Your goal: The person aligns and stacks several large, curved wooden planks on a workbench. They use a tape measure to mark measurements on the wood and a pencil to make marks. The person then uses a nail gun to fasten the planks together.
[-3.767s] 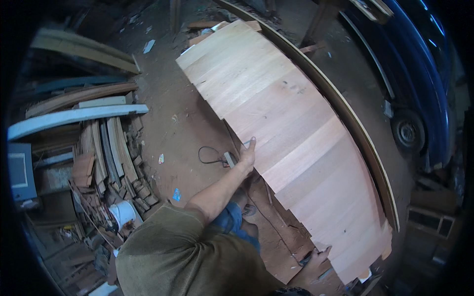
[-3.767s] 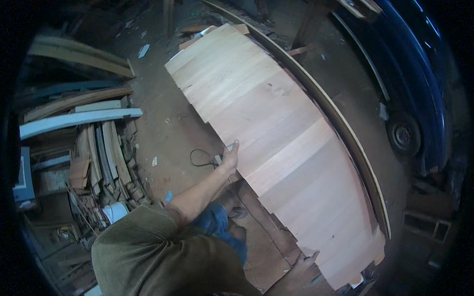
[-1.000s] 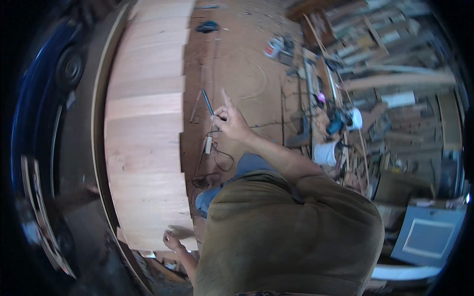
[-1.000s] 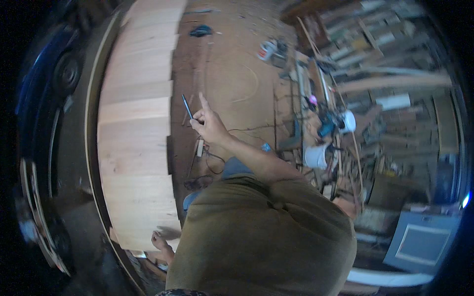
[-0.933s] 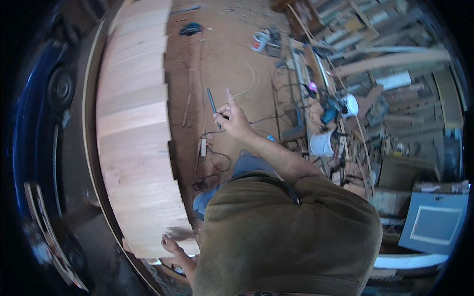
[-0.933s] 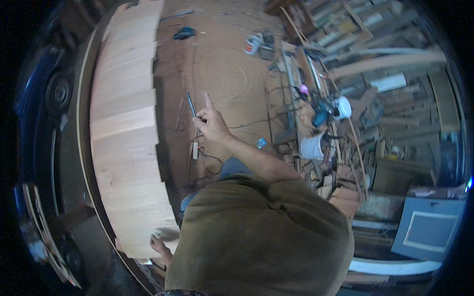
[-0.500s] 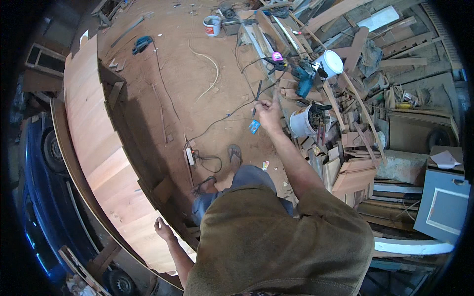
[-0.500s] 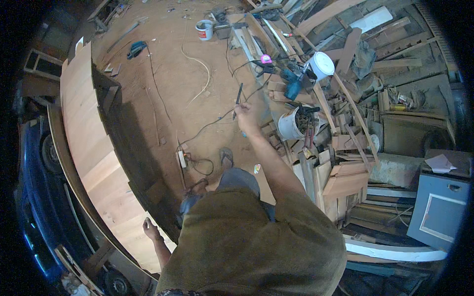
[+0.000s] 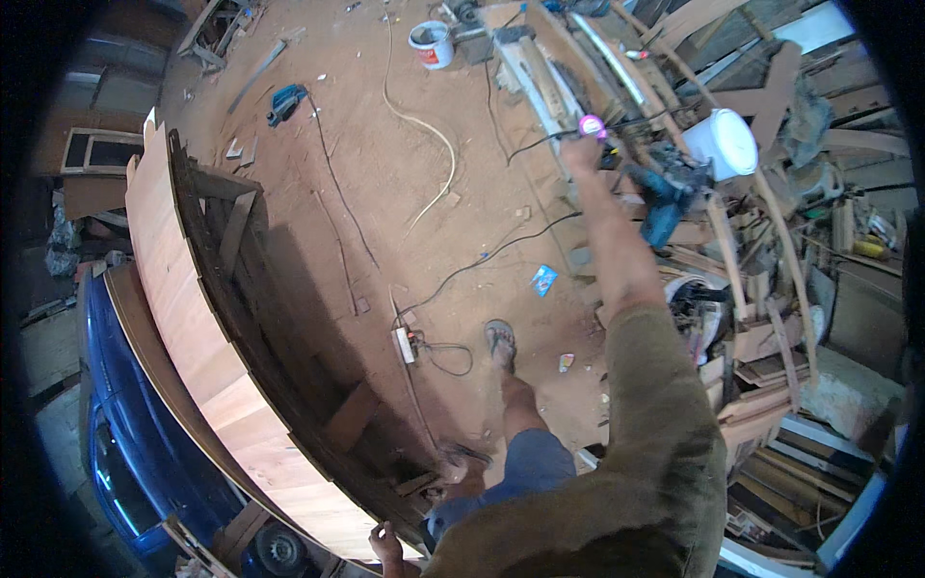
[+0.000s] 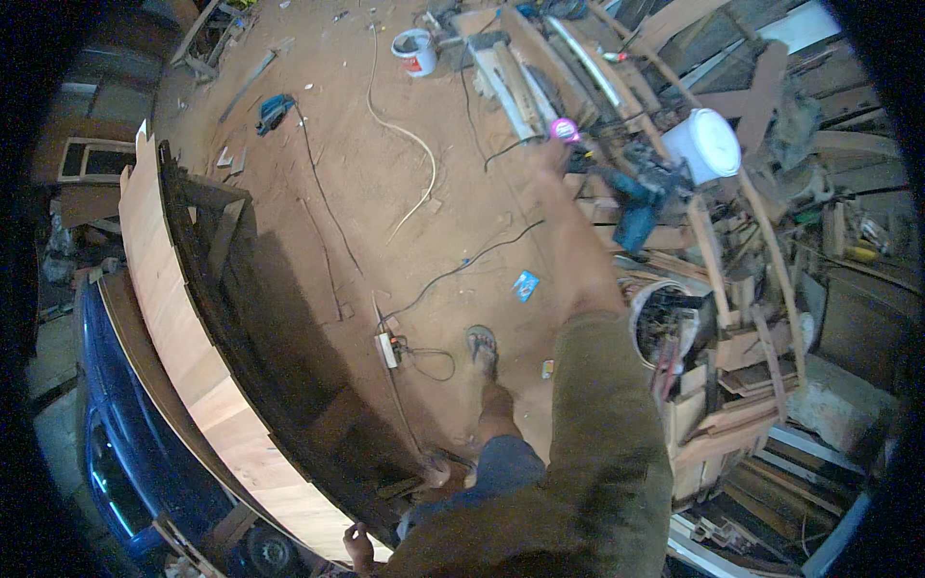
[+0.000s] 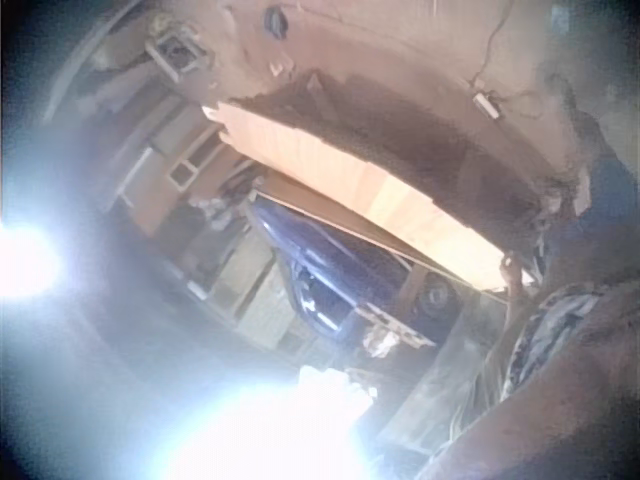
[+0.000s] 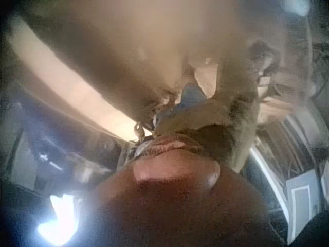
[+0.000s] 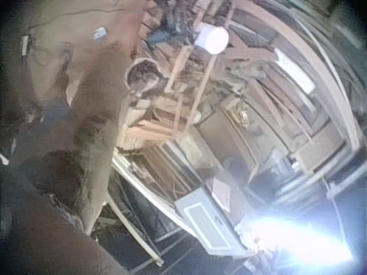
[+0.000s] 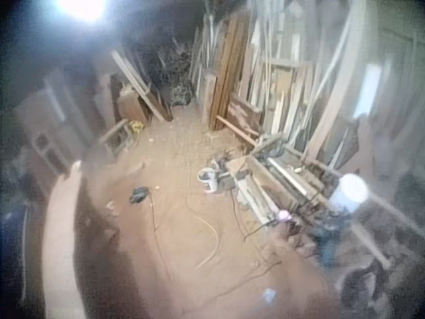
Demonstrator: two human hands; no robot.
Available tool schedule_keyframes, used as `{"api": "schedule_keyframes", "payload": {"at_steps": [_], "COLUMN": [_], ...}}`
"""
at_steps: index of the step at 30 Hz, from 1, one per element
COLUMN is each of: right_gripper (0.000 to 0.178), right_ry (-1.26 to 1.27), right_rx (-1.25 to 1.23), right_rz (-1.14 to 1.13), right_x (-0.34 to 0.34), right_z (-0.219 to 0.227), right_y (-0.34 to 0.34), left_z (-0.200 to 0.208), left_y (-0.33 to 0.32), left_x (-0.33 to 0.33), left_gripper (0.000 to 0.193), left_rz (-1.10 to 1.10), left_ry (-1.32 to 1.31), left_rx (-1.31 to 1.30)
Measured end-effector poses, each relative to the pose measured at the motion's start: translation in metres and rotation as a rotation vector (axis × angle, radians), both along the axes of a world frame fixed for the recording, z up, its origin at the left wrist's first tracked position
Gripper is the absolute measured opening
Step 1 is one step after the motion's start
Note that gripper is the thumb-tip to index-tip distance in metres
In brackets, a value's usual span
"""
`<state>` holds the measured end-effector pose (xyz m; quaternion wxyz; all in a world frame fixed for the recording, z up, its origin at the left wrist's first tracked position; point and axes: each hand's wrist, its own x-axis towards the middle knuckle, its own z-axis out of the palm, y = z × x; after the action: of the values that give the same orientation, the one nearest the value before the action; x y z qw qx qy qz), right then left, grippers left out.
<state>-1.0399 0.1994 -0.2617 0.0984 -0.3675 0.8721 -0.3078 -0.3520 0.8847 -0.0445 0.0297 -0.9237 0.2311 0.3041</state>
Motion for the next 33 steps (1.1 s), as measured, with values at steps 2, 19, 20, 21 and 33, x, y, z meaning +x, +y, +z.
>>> {"api": "schedule_keyframes", "payload": {"at_steps": [2,19,20,21,33], "right_gripper": [0.059,0.067,0.060,0.051,0.071], "right_ry": [0.232,-0.001,-0.324,-0.309,-1.051], "right_rx": [0.459,-0.156,-0.197,-0.033,-0.009], "right_rz": [0.107,0.326,0.523,0.560,1.710], "right_x": [-0.033,0.061,0.094,0.135,0.494], "right_z": [-0.019,0.044,0.061,0.075,0.142], "right_y": [-0.035,-0.024,-0.003,0.030,0.348], "left_z": [-0.006,-0.015,-0.017,-0.020,-0.007], "left_y": [-0.019,-0.126,-0.143,-0.163,-0.257], "left_x": [0.002,-0.078,-0.081,-0.088,-0.013], "left_gripper": [0.039,0.035,0.036,0.037,0.047], "left_rz": [-0.019,0.268,0.335,0.498,0.691], "left_ry": [0.008,0.339,0.393,0.566,1.201], "left_rx": [-0.063,-0.254,-0.252,-0.423,-0.479]}}
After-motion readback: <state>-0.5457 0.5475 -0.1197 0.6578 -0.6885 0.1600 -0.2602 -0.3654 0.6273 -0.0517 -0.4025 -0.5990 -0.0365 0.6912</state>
